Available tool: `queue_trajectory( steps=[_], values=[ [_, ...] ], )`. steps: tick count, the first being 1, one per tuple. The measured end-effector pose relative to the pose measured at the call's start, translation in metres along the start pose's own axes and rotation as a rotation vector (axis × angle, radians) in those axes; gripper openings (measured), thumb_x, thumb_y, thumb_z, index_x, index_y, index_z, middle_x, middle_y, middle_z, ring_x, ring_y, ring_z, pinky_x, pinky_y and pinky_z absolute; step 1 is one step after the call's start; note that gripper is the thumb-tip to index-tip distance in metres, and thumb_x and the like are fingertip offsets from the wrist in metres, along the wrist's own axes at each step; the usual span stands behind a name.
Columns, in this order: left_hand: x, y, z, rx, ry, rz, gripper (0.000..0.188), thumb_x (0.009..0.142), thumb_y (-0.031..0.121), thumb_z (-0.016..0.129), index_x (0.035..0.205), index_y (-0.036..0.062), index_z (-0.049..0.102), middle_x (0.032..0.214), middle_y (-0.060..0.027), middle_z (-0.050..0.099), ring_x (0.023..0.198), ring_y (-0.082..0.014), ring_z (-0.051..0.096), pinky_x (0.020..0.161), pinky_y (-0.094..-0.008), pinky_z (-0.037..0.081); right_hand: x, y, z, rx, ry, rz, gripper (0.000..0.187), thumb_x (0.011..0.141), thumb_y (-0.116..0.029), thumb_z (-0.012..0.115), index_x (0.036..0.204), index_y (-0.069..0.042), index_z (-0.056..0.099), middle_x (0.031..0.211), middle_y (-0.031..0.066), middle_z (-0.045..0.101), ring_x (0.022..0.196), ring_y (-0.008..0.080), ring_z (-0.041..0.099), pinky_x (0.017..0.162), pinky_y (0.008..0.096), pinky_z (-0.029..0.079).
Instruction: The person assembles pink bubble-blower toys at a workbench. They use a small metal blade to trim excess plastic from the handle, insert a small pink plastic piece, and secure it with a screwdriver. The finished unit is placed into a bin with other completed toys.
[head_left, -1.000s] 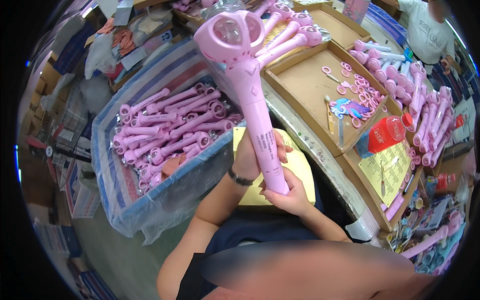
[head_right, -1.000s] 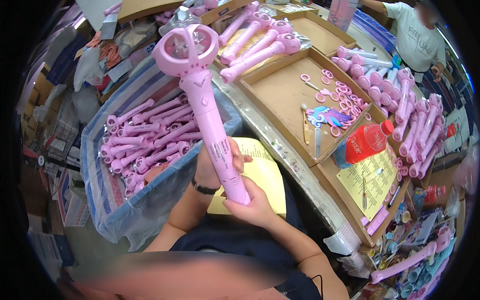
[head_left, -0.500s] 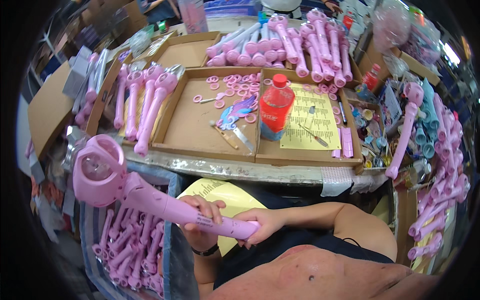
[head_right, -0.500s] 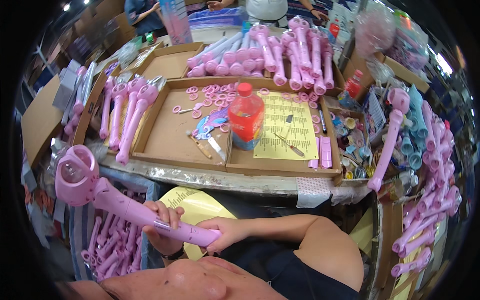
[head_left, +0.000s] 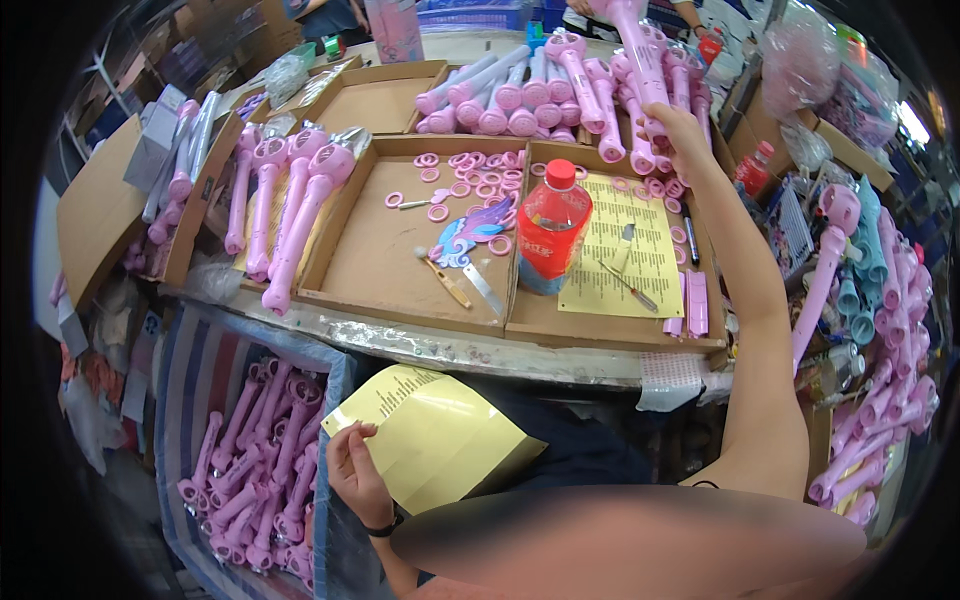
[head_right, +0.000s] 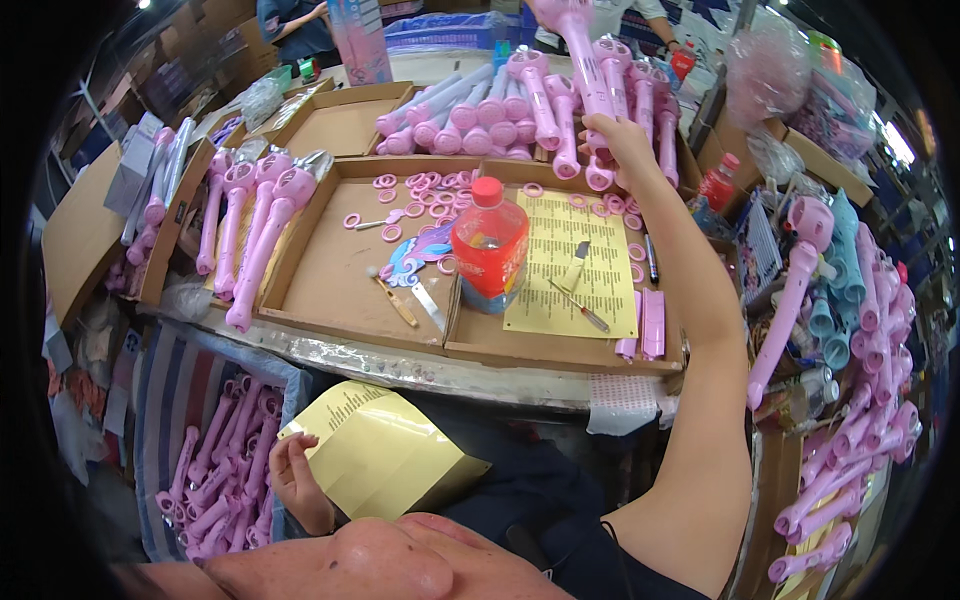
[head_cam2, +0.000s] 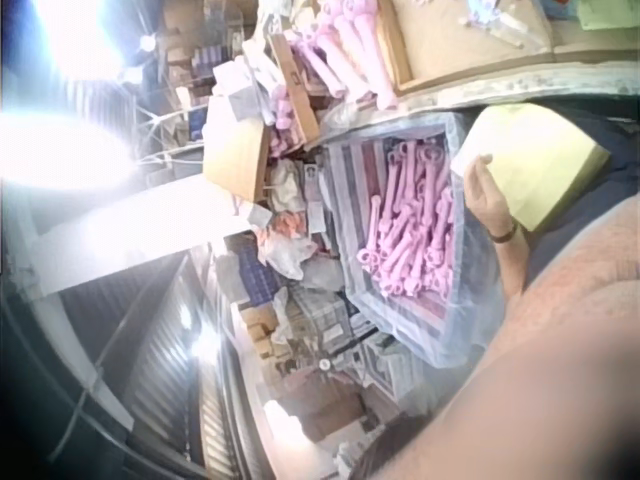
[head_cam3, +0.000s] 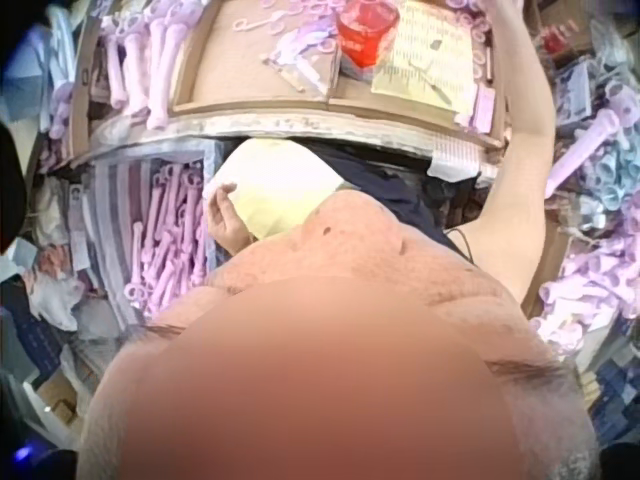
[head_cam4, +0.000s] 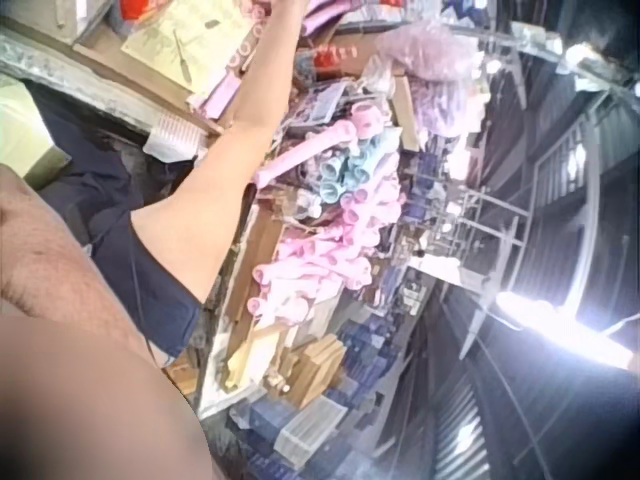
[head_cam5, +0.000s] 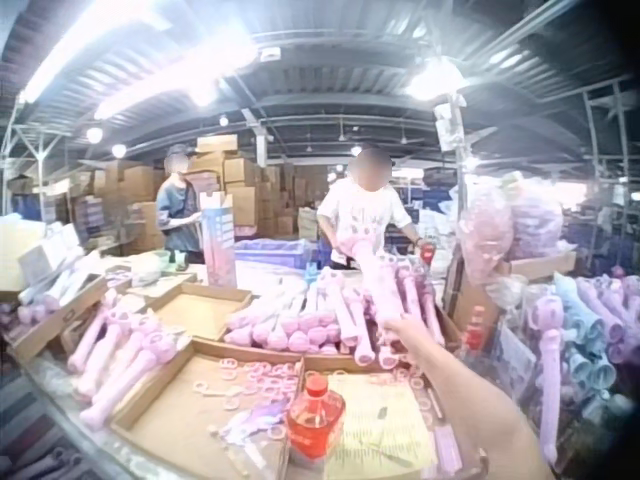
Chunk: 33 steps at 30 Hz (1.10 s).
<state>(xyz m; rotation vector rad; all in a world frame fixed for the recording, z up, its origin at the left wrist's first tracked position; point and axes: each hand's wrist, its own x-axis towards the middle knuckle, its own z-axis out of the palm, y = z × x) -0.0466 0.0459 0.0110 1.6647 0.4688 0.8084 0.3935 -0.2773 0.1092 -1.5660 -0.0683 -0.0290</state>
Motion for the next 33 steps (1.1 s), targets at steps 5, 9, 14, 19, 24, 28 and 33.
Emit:
queue_trajectory(
  steps=[5,9,14,19,24,28,33],
  values=[
    [-0.019,0.002,-0.023,0.152,0.072,0.011,0.015,0.096,0.005,0.046,0.104,-0.0035,0.055,0.091,-0.0082,0.06,0.085,-0.0125,0.056,0.079,-0.0244,0.044,0.111,0.057,0.008,-0.228,0.099,0.14,0.027,0.071,-0.023,0.071,0.085,-0.001,0.064,0.069,0.0062,0.062,0.055,0.0148,0.06,0.046,0.0274,0.042],
    [-0.031,0.004,-0.038,0.221,0.137,-0.067,0.015,0.095,0.006,0.047,0.104,-0.0029,0.056,0.087,-0.0074,0.06,0.08,-0.0119,0.056,0.076,-0.024,0.045,0.148,0.084,0.008,-0.104,0.095,0.179,0.027,0.069,-0.025,0.07,0.077,-0.001,0.06,0.055,0.0059,0.055,0.049,0.0166,0.057,0.044,0.028,0.043],
    [-0.035,-0.001,-0.044,0.292,0.177,-0.168,0.016,0.095,0.008,0.049,0.105,-0.0027,0.057,0.088,-0.0058,0.06,0.082,-0.0123,0.057,0.077,-0.0238,0.045,0.186,0.123,-0.026,-0.297,0.12,0.146,0.042,0.071,-0.035,0.071,0.094,-0.001,0.062,0.069,0.0061,0.057,0.057,0.0155,0.054,0.053,0.0314,0.049],
    [-0.036,-0.023,-0.042,0.032,0.305,-0.331,0.039,0.094,0.006,0.05,0.131,0.0005,0.038,0.116,-0.0091,0.053,0.106,-0.0147,0.052,0.09,-0.0273,0.044,0.233,0.168,-0.057,-0.713,-0.047,-0.075,0.029,0.081,-0.038,0.064,0.084,-0.009,0.064,0.064,-0.0013,0.049,0.055,0.0124,0.044,0.047,0.0288,0.036],
    [-0.035,-0.037,-0.038,-0.12,0.193,-0.414,0.047,0.091,0.009,0.055,0.132,-0.002,0.035,0.13,-0.0124,0.045,0.119,-0.0196,0.045,0.103,-0.0328,0.033,0.143,0.104,-0.034,-0.539,0.242,-0.435,0.046,0.086,-0.024,0.065,0.116,0.009,0.055,0.111,0.0164,0.06,0.097,0.0198,0.057,0.087,0.0309,0.044],
    [-0.03,-0.044,-0.033,-0.157,0.266,-0.382,0.053,0.089,0.009,0.06,0.132,-0.0024,0.032,0.129,-0.0131,0.046,0.115,-0.0179,0.048,0.098,-0.0325,0.039,-0.041,0.043,0.036,-0.08,0.108,-0.881,0.022,0.093,-0.007,0.053,0.107,0.009,0.057,0.098,0.0153,0.064,0.087,0.0223,0.061,0.081,0.0306,0.049],
    [-0.02,-0.054,-0.046,-0.696,0.05,-0.681,0.047,0.086,0.007,0.062,0.128,-0.0009,0.041,0.118,-0.0104,0.058,0.105,-0.0159,0.057,0.091,-0.03,0.045,-0.216,0.045,0.16,-0.674,-0.887,-1.057,0.036,0.072,-0.009,0.072,0.104,-0.004,0.059,0.099,0.0121,0.063,0.092,0.0292,0.06,0.081,0.0379,0.047]
  ],
)
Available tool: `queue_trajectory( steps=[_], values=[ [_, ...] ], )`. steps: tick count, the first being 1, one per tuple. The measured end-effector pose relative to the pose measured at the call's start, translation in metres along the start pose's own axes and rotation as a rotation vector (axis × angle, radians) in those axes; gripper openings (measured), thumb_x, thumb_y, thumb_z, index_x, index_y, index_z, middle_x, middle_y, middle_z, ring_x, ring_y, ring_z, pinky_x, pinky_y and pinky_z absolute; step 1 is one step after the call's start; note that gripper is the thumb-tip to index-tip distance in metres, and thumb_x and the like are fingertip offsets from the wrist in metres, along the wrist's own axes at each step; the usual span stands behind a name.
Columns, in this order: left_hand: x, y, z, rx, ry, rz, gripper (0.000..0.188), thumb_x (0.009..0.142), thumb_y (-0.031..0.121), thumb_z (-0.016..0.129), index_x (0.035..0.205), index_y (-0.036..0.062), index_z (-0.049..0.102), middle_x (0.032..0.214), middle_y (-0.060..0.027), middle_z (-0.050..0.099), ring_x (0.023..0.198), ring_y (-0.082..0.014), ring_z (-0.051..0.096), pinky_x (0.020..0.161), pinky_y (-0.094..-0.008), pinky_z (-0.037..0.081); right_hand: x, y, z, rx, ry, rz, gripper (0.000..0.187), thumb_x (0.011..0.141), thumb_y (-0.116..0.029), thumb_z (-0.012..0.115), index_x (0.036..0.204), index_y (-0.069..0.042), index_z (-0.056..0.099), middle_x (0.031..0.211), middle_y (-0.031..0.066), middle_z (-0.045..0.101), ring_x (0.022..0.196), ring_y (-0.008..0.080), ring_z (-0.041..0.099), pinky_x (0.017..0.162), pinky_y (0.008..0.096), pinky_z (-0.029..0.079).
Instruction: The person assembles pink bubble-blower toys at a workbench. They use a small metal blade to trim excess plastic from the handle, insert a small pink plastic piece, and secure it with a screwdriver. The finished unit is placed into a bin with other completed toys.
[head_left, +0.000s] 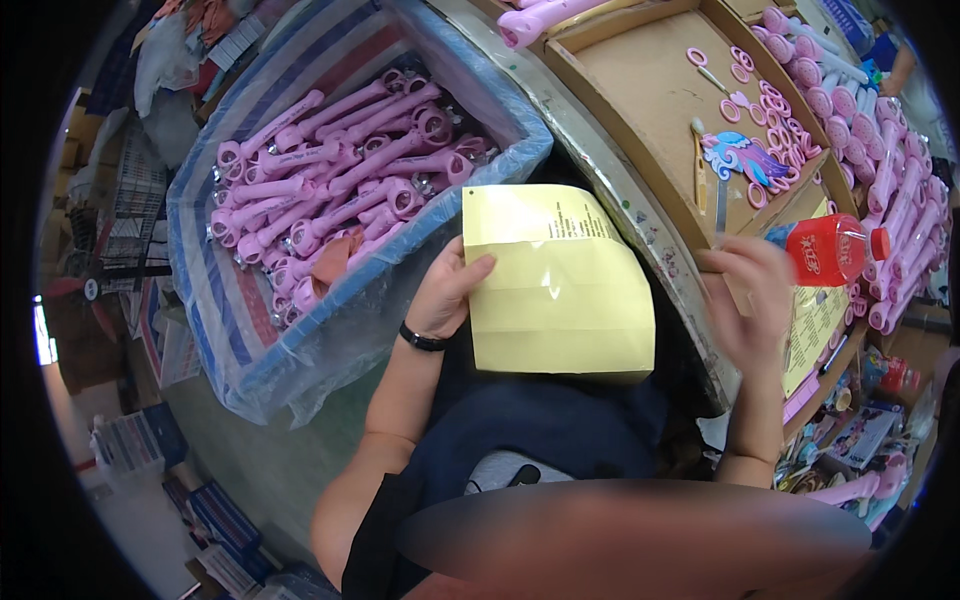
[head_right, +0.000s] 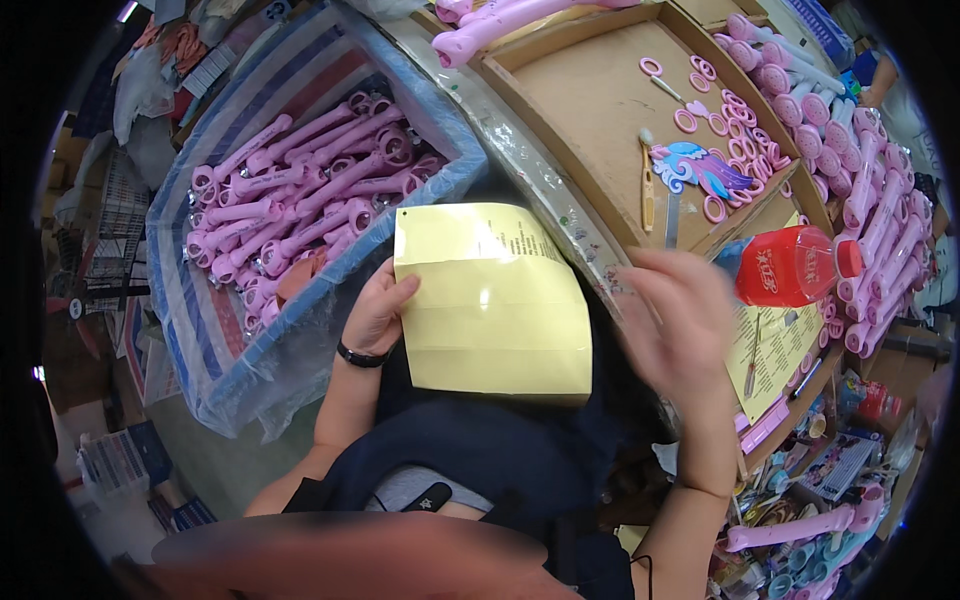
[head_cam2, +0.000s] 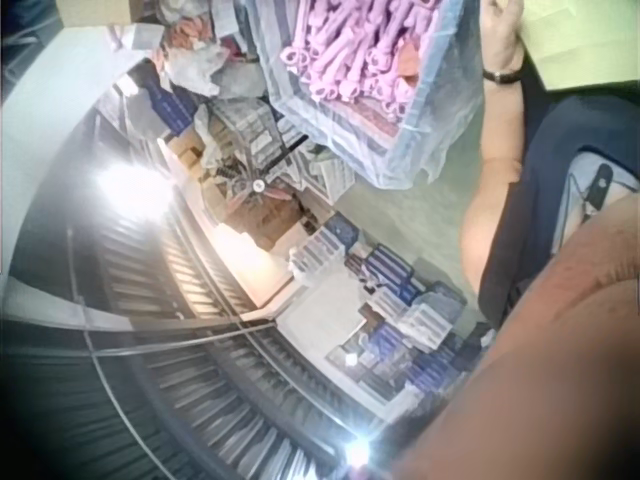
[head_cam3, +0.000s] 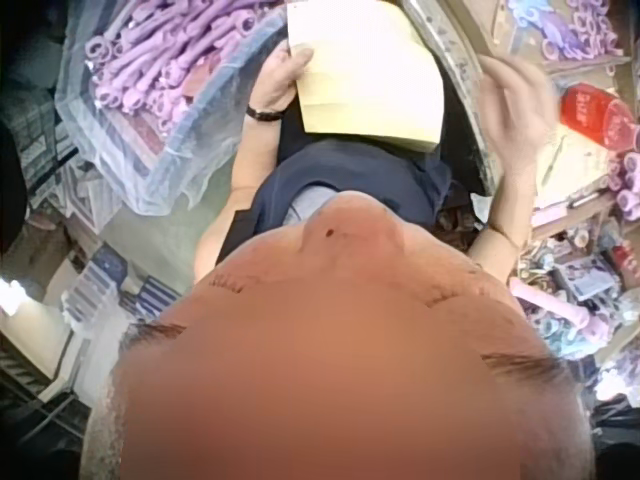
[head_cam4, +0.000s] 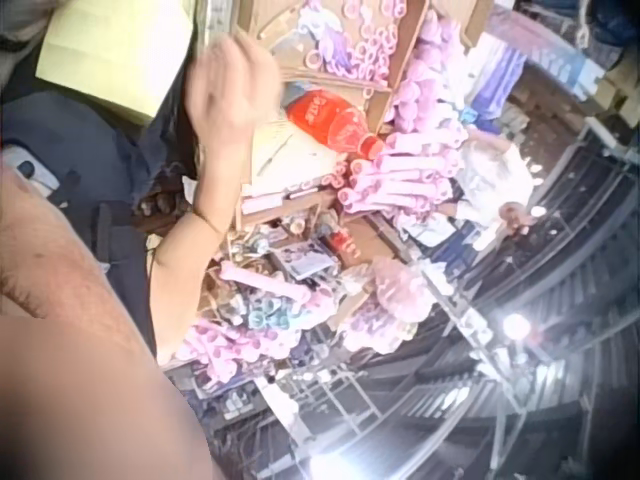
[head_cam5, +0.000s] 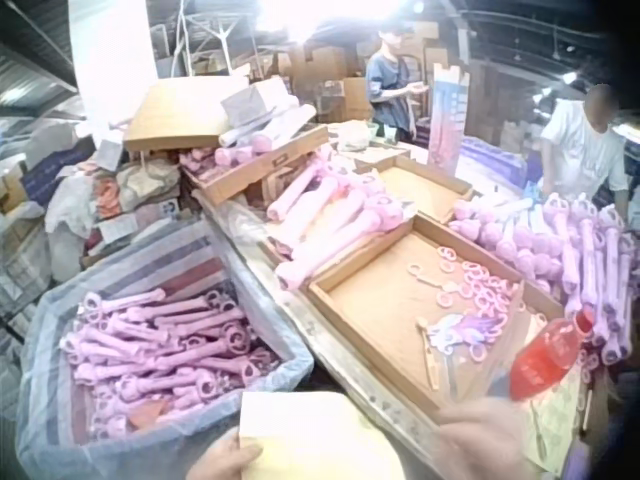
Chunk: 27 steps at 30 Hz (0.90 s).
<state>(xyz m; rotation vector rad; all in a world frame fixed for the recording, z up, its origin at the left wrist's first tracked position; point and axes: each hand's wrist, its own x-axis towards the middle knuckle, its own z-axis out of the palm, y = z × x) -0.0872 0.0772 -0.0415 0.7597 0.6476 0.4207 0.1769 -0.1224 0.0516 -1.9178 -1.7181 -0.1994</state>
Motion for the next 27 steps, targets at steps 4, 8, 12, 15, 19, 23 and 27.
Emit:
queue_trajectory(
  steps=[4,8,12,15,19,23,27],
  values=[
    [0.003,-0.005,-0.004,0.114,-0.061,0.027,0.039,0.087,0.006,0.061,0.123,-0.0012,0.047,0.116,-0.0089,0.059,0.101,-0.0141,0.058,0.088,-0.0283,0.046,0.045,-0.039,0.086,0.313,-0.219,0.098,0.046,0.074,-0.022,0.074,0.113,-0.005,0.057,0.12,0.0136,0.056,0.111,0.0314,0.053,0.092,0.0396,0.042],
    [0.003,-0.012,-0.003,0.185,-0.042,0.114,0.035,0.089,0.003,0.057,0.122,-0.0012,0.047,0.116,-0.0085,0.059,0.101,-0.0132,0.057,0.088,-0.0277,0.046,0.059,-0.037,0.123,0.324,-0.292,0.083,0.043,0.073,-0.023,0.075,0.109,-0.006,0.06,0.112,0.0138,0.06,0.104,0.0305,0.056,0.09,0.0381,0.043],
    [0.004,-0.01,-0.004,0.211,-0.071,0.138,0.034,0.09,0.002,0.055,0.122,-0.0015,0.047,0.115,-0.009,0.059,0.101,-0.0128,0.057,0.089,-0.028,0.046,0.061,-0.029,0.132,0.68,-0.404,0.355,0.032,0.073,-0.017,0.075,0.1,-0.004,0.065,0.104,0.0122,0.062,0.092,0.0238,0.06,0.081,0.0315,0.047],
    [0.006,-0.009,-0.004,0.239,-0.072,0.145,0.033,0.09,0.002,0.054,0.122,-0.0021,0.047,0.116,-0.0096,0.059,0.102,-0.0134,0.057,0.089,-0.0284,0.046,0.065,-0.024,0.132,0.804,-0.44,0.464,0.026,0.074,-0.013,0.074,0.095,-0.002,0.066,0.101,0.0089,0.062,0.087,0.0164,0.06,0.076,0.0271,0.047],
    [0.007,-0.008,-0.005,0.268,-0.061,0.111,0.033,0.09,0.001,0.053,0.122,-0.0024,0.047,0.116,-0.0099,0.059,0.102,-0.0137,0.058,0.089,-0.0282,0.046,0.07,-0.024,0.128,0.83,-0.507,0.587,0.026,0.075,-0.014,0.075,0.095,-0.001,0.065,0.1,0.0062,0.06,0.087,0.0132,0.057,0.077,0.0264,0.046],
    [0.008,-0.008,-0.006,0.253,-0.056,0.111,0.033,0.09,0.001,0.053,0.122,-0.0027,0.048,0.115,-0.0098,0.06,0.101,-0.0135,0.058,0.089,-0.0281,0.046,0.073,-0.026,0.128,0.842,-0.509,0.605,0.025,0.075,-0.014,0.074,0.093,0.0,0.065,0.101,0.0066,0.059,0.087,0.0131,0.056,0.077,0.0261,0.046],
    [0.007,-0.009,-0.006,0.282,-0.055,0.142,0.033,0.091,0.003,0.052,0.123,-0.003,0.047,0.114,-0.0086,0.06,0.1,-0.012,0.057,0.086,-0.0266,0.047,0.072,-0.026,0.129,0.845,-0.502,0.628,0.021,0.078,-0.014,0.071,0.092,0.0,0.064,0.1,0.0067,0.06,0.086,0.0132,0.057,0.076,0.0263,0.046]
  ],
)
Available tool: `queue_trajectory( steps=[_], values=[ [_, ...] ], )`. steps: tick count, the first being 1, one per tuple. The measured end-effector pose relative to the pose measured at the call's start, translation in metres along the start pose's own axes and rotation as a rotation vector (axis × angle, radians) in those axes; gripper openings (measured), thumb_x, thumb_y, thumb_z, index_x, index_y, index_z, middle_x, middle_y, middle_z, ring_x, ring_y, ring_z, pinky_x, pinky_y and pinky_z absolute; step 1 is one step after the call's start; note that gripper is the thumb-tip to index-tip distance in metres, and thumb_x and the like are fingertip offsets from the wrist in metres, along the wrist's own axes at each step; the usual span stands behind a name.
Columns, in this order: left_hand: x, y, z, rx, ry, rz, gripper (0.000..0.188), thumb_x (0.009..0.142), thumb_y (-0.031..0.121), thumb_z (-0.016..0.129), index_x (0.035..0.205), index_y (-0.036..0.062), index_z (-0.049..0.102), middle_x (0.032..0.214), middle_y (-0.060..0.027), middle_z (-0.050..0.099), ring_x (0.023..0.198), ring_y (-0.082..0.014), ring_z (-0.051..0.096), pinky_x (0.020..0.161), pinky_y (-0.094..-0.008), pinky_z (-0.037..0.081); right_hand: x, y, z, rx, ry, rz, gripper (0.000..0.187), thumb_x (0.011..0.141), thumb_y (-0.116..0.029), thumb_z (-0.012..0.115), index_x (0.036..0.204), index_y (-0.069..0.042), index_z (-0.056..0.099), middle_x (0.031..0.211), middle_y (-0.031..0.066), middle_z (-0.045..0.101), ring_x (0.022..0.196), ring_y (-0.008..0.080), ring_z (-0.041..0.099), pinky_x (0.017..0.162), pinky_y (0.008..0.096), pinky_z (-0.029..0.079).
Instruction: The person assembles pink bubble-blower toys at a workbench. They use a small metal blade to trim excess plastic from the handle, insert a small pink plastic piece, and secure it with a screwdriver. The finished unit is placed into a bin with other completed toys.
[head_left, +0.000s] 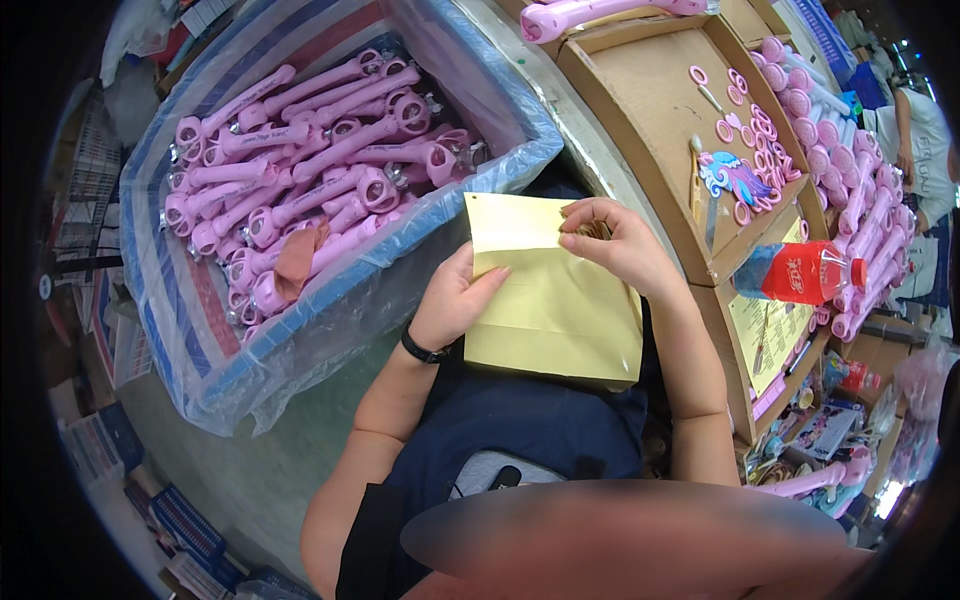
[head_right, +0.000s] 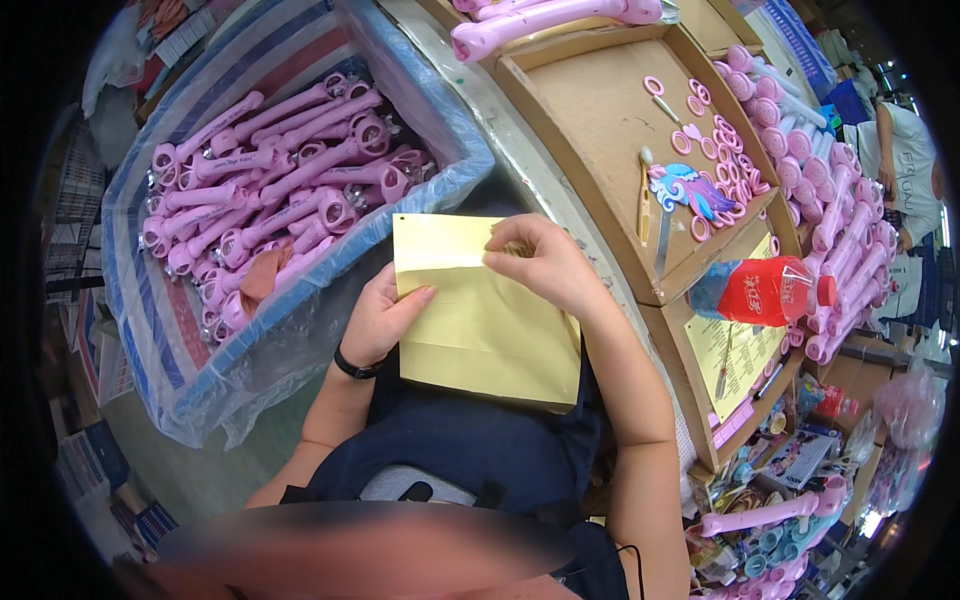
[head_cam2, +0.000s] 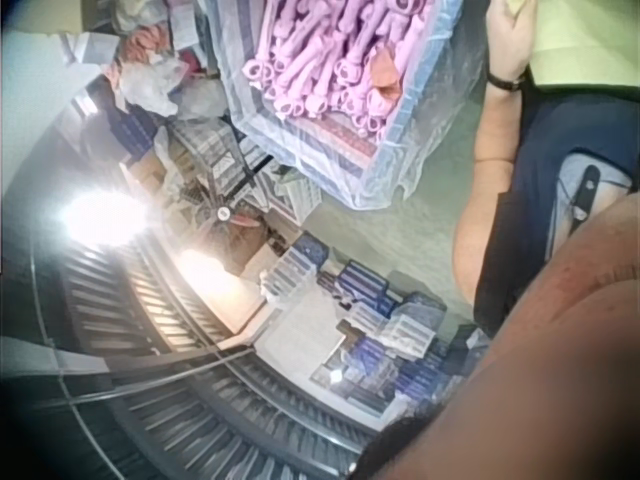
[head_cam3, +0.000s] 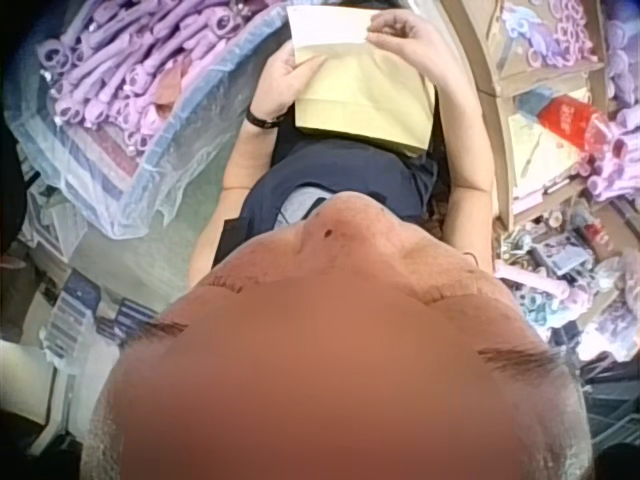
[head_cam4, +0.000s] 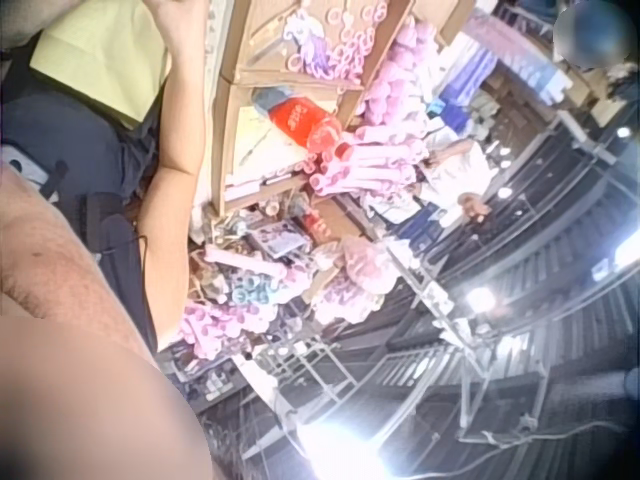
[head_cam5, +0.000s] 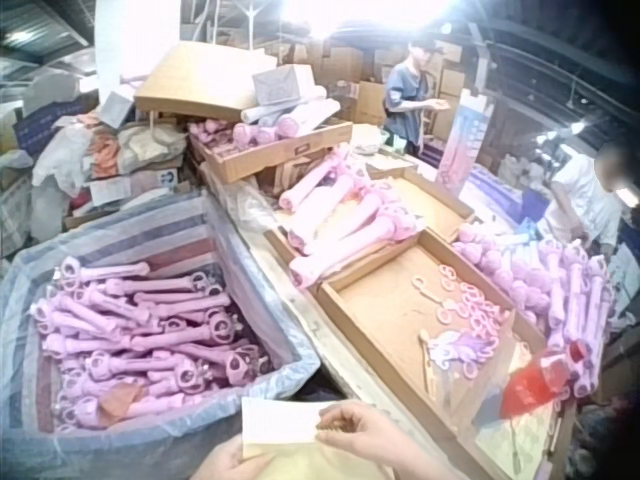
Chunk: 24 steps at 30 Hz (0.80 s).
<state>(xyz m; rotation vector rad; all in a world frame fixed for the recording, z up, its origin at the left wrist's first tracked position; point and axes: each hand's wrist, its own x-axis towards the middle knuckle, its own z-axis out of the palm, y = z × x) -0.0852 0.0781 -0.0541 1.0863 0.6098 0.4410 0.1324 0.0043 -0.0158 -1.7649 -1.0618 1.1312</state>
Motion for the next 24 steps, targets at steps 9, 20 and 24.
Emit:
queue_trajectory(
  steps=[9,20,24],
  values=[
    [-0.001,0.002,0.002,-0.026,0.013,-0.006,0.033,0.09,0.002,0.054,0.122,-0.0029,0.048,0.114,-0.0095,0.06,0.099,-0.0125,0.058,0.087,-0.027,0.046,-0.005,0.013,0.004,-0.132,0.153,-0.189,0.017,0.083,-0.015,0.065,0.09,0.001,0.064,0.087,0.0055,0.063,0.077,0.0129,0.058,0.068,0.0258,0.046],
    [-0.003,0.0,0.006,-0.003,0.158,0.203,0.045,0.087,-0.001,0.056,0.129,-0.0031,0.04,0.129,-0.0133,0.049,0.114,-0.0169,0.05,0.095,-0.0305,0.041,0.005,0.015,-0.019,0.746,0.353,0.146,0.014,0.091,-0.016,0.056,0.099,-0.003,0.055,0.103,0.0081,0.061,0.086,0.0142,0.06,0.079,0.0263,0.048],
    [-0.023,0.02,0.018,0.946,0.532,0.717,0.044,0.08,0.001,0.062,0.122,0.0003,0.05,0.107,-0.0134,0.053,0.098,-0.0275,0.051,0.088,-0.0361,0.041,-0.009,0.0,-0.001,0.183,0.69,-0.311,0.009,0.088,-0.009,0.058,0.091,-0.001,0.055,0.105,0.0132,0.06,0.096,0.0212,0.058,0.084,0.0297,0.044]
  ],
)
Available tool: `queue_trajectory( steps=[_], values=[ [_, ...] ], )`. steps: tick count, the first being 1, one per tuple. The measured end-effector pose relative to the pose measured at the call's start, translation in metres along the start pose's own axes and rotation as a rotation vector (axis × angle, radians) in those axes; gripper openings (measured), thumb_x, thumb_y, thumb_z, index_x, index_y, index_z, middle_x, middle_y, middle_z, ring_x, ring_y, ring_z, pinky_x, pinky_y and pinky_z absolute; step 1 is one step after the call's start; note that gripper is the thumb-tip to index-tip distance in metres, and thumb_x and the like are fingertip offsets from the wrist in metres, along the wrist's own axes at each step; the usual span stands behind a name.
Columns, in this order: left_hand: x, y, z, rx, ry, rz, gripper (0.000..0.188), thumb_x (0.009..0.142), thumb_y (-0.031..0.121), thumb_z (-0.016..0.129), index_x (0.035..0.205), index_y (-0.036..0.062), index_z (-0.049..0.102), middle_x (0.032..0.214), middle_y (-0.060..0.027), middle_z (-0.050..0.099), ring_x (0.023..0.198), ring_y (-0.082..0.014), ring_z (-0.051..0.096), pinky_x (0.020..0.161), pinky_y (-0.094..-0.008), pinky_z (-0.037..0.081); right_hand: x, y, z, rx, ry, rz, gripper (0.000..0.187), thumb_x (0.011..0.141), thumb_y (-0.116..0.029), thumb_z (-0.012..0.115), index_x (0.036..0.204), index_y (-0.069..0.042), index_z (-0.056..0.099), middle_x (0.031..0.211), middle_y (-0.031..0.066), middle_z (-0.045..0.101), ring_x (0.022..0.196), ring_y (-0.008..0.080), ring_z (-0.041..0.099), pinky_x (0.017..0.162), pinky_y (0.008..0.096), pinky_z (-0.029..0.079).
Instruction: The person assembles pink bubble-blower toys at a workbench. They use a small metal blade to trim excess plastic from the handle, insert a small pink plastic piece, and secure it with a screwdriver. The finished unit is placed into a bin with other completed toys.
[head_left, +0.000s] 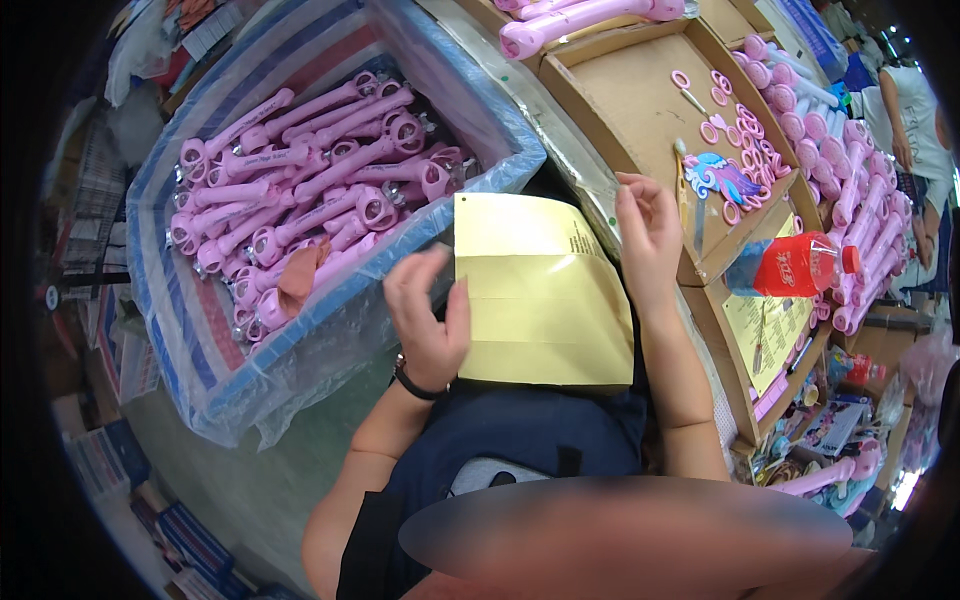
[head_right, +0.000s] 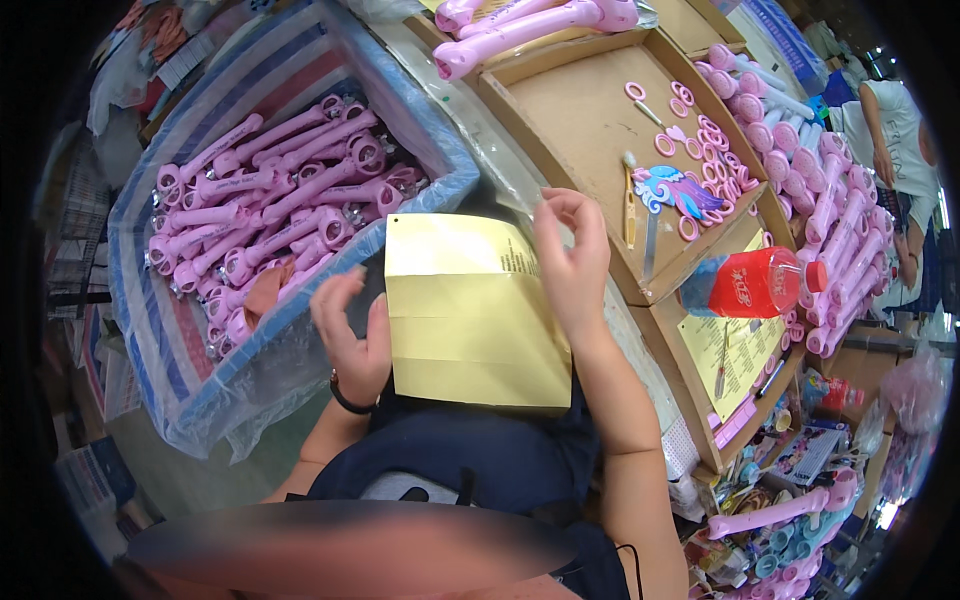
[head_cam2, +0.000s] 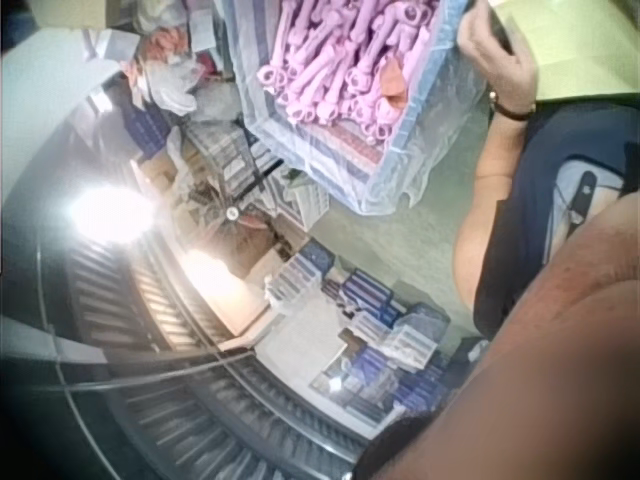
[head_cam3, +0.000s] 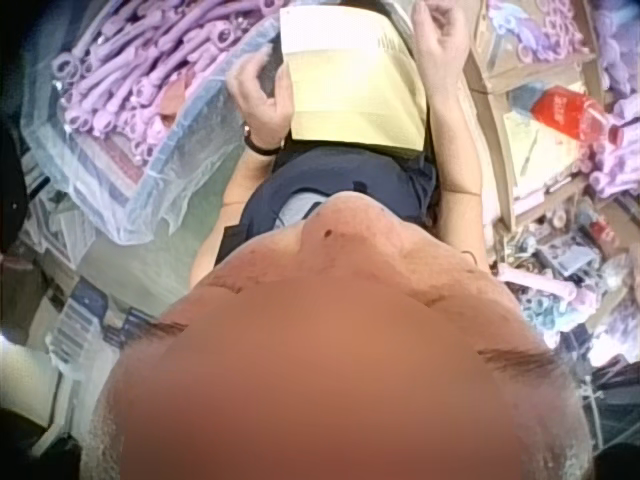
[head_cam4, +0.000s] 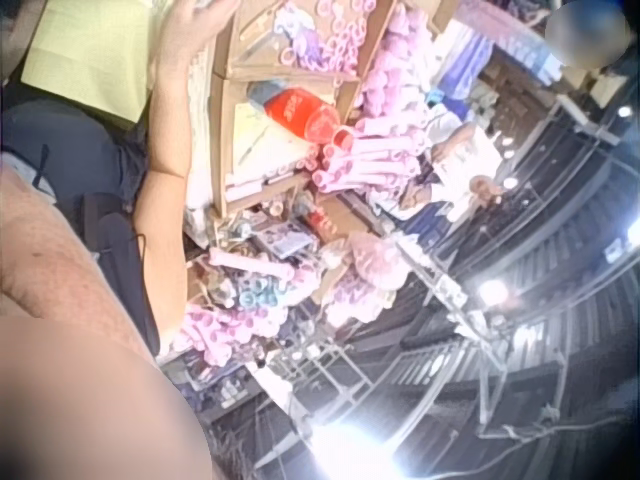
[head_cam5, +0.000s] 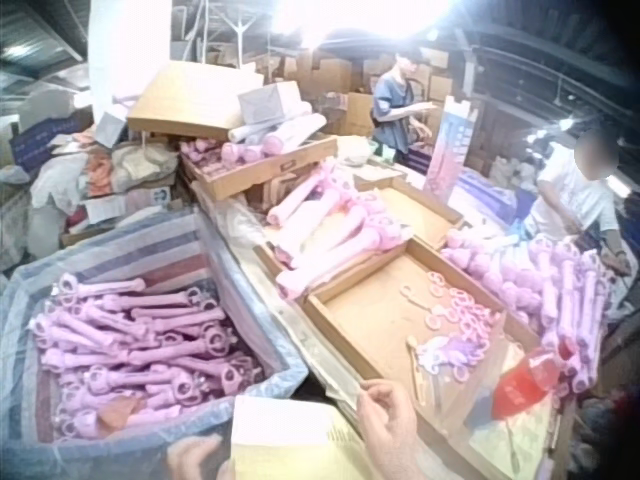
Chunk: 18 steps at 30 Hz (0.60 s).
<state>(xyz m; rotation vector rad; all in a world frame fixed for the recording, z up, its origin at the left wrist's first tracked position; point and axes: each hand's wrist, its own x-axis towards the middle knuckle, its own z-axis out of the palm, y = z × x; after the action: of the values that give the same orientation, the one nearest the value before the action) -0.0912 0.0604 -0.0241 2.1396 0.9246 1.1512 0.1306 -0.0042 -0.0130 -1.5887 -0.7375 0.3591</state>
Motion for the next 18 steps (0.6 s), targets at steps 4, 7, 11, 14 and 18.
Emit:
queue_trajectory(
  steps=[4,7,11,14,18],
  values=[
    [0.002,0.021,-0.001,-0.332,-0.419,-0.087,0.036,0.079,0.0,0.057,0.115,-0.0007,0.054,0.106,-0.0135,0.054,0.099,-0.0278,0.052,0.089,-0.0367,0.04,-0.034,-0.024,0.022,-0.456,-0.089,-0.721,0.019,0.07,-0.005,0.069,0.086,-0.005,0.058,0.104,0.0119,0.059,0.098,0.0311,0.057,0.084,0.0407,0.044],
    [0.003,0.022,0.008,-0.49,-0.393,-0.145,0.042,0.078,-0.005,0.051,0.12,-0.0023,0.048,0.111,-0.0153,0.053,0.101,-0.0269,0.052,0.093,-0.0346,0.039,-0.048,-0.039,0.029,-0.494,-0.292,-0.791,0.027,0.068,-0.012,0.072,0.093,-0.007,0.061,0.111,0.01,0.058,0.105,0.0327,0.054,0.088,0.0432,0.042],
    [0.0,0.017,0.008,-0.483,-0.378,-0.167,0.039,0.076,-0.007,0.046,0.114,0.0,0.052,0.107,-0.0127,0.054,0.101,-0.0276,0.051,0.092,-0.036,0.036,-0.04,-0.051,0.006,-0.421,-0.515,-0.615,0.038,0.069,-0.022,0.074,0.102,-0.009,0.062,0.123,0.0147,0.051,0.117,0.0365,0.045,0.097,0.0462,0.036],
    [0.002,0.015,0.005,-0.309,-0.4,-0.015,0.037,0.073,-0.006,0.045,0.106,0.0036,0.057,0.102,-0.0103,0.055,0.098,-0.0278,0.051,0.089,-0.0366,0.034,-0.02,-0.053,-0.001,-0.338,-0.486,-0.472,0.039,0.072,-0.028,0.074,0.104,-0.01,0.062,0.127,0.0194,0.047,0.121,0.0388,0.041,0.101,0.0465,0.032],
    [0.009,0.014,0.006,-0.269,-0.442,0.104,0.035,0.069,-0.005,0.047,0.099,0.0069,0.061,0.098,-0.0095,0.055,0.094,-0.0274,0.051,0.087,-0.0365,0.032,0.009,-0.053,0.003,-0.246,-0.865,-0.334,0.024,0.077,-0.02,0.072,0.096,-0.009,0.065,0.133,0.0154,0.046,0.131,0.0325,0.033,0.106,0.0428,0.027]
  ],
)
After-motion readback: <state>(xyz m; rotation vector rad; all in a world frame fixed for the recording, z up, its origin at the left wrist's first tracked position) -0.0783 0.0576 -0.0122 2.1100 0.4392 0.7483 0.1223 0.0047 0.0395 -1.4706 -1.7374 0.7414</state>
